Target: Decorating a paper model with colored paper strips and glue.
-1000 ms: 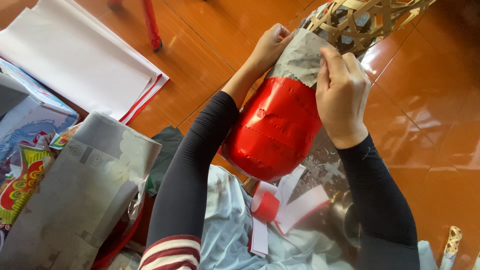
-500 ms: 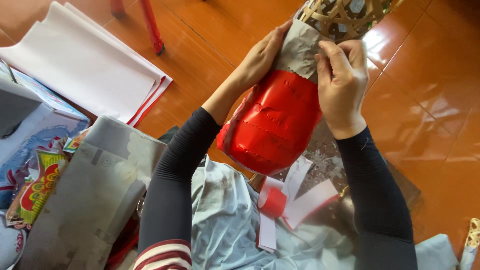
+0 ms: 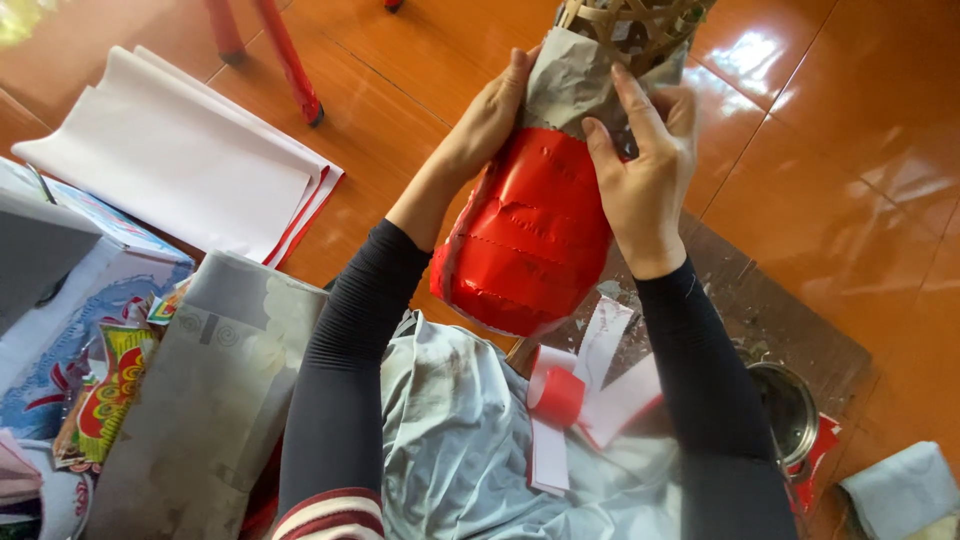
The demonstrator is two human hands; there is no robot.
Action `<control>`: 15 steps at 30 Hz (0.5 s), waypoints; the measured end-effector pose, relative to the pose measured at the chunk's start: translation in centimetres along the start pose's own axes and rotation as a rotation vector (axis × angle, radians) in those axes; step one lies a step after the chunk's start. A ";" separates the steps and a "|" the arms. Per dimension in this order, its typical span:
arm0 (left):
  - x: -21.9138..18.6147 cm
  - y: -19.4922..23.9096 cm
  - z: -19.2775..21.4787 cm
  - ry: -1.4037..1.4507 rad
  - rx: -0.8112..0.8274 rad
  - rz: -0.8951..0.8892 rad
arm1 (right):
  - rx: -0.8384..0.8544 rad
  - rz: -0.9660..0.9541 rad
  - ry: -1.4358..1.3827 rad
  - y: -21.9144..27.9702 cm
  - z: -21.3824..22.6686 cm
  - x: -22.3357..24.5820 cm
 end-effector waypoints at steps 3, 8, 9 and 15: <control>-0.7 0.0 0.0 0.059 0.042 0.063 | -0.019 -0.029 -0.044 -0.1 0.1 0.1; 0.8 0.0 0.6 0.072 0.074 0.169 | -0.038 -0.124 -0.176 0.1 1.0 -1.1; 2.7 0.5 2.1 0.066 0.081 0.175 | -0.044 -0.133 -0.177 0.9 2.4 -1.6; 7.0 12.2 12.3 0.204 -0.493 0.257 | -0.173 -0.467 -0.359 15.3 13.0 -6.2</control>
Point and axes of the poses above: each hand's wrist, its own y-axis away from the middle knuckle, its own z-axis out of the back of the hand, x = y × z, the point moved 5 cm from there along -y, towards the middle knuckle, and after that the axes turned 8 degrees about -x, right-handed, at the moved point
